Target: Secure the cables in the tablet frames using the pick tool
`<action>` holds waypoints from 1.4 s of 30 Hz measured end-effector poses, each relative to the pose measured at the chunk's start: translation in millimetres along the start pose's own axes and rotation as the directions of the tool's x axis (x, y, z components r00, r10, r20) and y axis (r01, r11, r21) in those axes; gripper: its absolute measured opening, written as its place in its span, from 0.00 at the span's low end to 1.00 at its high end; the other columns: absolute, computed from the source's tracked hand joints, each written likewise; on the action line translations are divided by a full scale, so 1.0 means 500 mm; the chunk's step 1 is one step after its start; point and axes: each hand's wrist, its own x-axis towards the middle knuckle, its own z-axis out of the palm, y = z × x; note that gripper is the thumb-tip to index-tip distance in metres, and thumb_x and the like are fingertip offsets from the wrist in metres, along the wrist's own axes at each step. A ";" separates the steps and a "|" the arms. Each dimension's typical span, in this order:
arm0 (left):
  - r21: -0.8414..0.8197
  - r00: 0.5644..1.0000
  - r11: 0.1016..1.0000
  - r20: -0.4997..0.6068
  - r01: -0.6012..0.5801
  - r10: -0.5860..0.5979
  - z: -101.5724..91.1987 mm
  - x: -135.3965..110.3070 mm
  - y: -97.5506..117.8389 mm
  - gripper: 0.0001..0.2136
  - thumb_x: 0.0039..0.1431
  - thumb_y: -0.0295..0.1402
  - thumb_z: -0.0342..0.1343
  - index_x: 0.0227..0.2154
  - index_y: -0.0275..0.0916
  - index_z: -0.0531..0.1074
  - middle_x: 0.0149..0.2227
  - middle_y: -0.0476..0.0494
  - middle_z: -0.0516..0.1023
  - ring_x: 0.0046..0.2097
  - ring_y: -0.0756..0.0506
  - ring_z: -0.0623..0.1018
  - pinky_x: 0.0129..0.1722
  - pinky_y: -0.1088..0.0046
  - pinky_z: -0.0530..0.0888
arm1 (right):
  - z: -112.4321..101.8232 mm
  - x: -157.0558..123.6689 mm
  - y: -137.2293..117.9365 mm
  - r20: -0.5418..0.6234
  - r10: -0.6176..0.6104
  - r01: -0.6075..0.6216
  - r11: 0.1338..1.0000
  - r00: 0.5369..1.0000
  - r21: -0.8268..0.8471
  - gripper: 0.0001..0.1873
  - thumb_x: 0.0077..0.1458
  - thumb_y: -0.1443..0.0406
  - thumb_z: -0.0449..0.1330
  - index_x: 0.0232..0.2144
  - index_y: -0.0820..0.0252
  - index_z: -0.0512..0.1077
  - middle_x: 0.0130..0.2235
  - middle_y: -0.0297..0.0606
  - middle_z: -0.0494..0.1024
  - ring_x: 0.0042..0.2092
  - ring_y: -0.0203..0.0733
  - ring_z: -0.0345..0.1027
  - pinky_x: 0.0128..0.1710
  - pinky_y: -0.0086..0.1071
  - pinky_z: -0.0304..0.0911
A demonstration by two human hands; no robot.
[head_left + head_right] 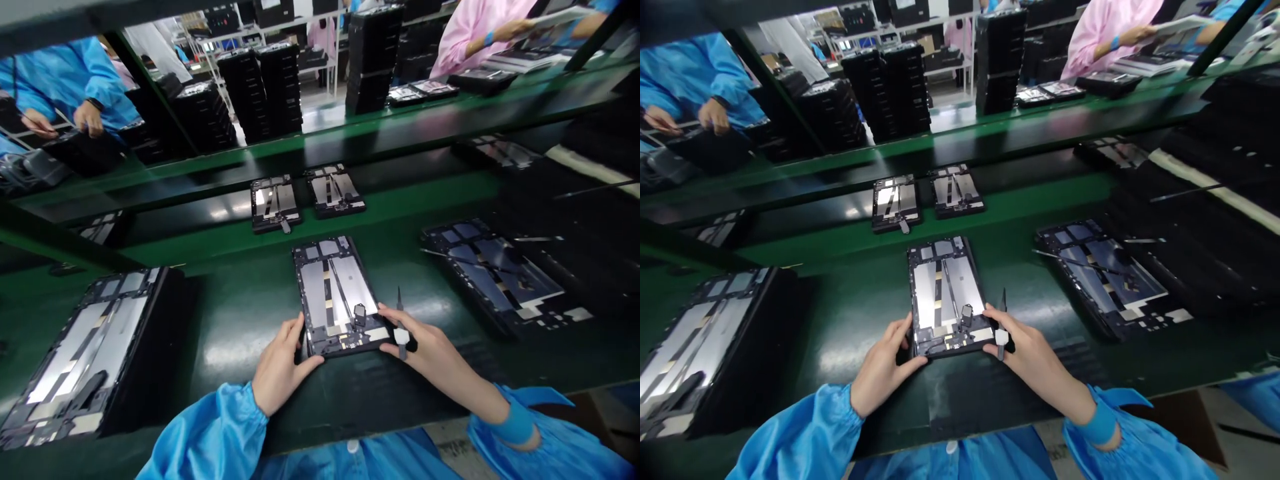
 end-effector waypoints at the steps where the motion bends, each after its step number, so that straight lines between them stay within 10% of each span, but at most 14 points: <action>1: 0.043 0.999 0.999 -0.031 -0.025 0.027 -0.004 -0.002 0.003 0.32 0.61 0.43 0.58 0.65 0.43 0.54 0.52 0.40 0.70 0.40 0.45 0.77 0.39 0.67 0.77 | -0.001 -0.002 -0.005 -0.037 -0.030 0.029 0.999 0.999 -0.023 0.22 0.59 0.63 0.59 0.56 0.55 0.67 0.55 0.45 0.76 0.53 0.54 0.73 0.49 0.45 0.73; 5: 0.127 0.969 0.974 -0.142 -0.186 0.203 -0.009 -0.002 0.021 0.16 0.64 0.43 0.54 0.49 0.40 0.70 0.41 0.43 0.76 0.41 0.44 0.77 0.38 0.68 0.75 | 0.017 0.009 -0.047 -0.121 -0.154 0.152 0.988 0.981 -0.029 0.19 0.62 0.64 0.58 0.55 0.55 0.68 0.52 0.45 0.78 0.53 0.52 0.73 0.51 0.45 0.71; 9: 0.049 0.933 0.951 -0.183 -0.307 0.310 0.008 0.005 0.033 0.06 0.67 0.32 0.52 0.37 0.40 0.74 0.33 0.48 0.77 0.34 0.49 0.77 0.34 0.74 0.73 | 0.064 0.041 -0.095 0.033 -0.265 0.259 0.958 0.964 0.120 0.15 0.63 0.70 0.56 0.51 0.55 0.72 0.43 0.42 0.81 0.44 0.47 0.76 0.42 0.40 0.72; 16: -0.353 0.981 0.921 -0.153 -0.163 0.115 0.019 0.015 0.031 0.04 0.65 0.29 0.55 0.36 0.40 0.75 0.33 0.49 0.78 0.31 0.52 0.76 0.30 0.79 0.72 | 0.101 0.072 -0.119 0.056 -0.192 0.173 0.955 0.980 0.240 0.14 0.59 0.73 0.57 0.45 0.56 0.74 0.37 0.38 0.81 0.39 0.44 0.76 0.40 0.36 0.70; 28: -0.341 0.993 0.935 -0.106 -0.094 0.061 0.014 0.010 0.025 0.05 0.64 0.32 0.56 0.36 0.40 0.76 0.32 0.48 0.74 0.31 0.51 0.73 0.30 0.77 0.70 | 0.097 0.074 -0.124 0.065 -0.139 0.114 0.949 0.988 0.293 0.14 0.57 0.72 0.57 0.45 0.55 0.73 0.34 0.34 0.81 0.38 0.43 0.76 0.40 0.34 0.67; 37: -0.194 0.999 0.980 -0.026 -0.036 0.032 0.003 0.010 0.048 0.08 0.66 0.34 0.53 0.32 0.40 0.73 0.33 0.48 0.72 0.32 0.50 0.73 0.31 0.76 0.72 | 0.097 0.074 -0.138 0.091 -0.124 0.098 0.963 0.988 0.252 0.15 0.57 0.74 0.56 0.44 0.53 0.73 0.34 0.34 0.79 0.39 0.44 0.73 0.43 0.37 0.65; 42: 0.314 0.941 0.902 -0.067 -0.295 0.331 -0.004 -0.018 0.041 0.11 0.69 0.29 0.46 0.45 0.39 0.73 0.38 0.44 0.75 0.37 0.47 0.74 0.32 0.73 0.71 | 0.110 0.071 -0.129 0.065 -0.176 0.160 0.966 0.982 0.202 0.19 0.55 0.77 0.55 0.46 0.54 0.73 0.35 0.35 0.79 0.39 0.44 0.72 0.42 0.37 0.65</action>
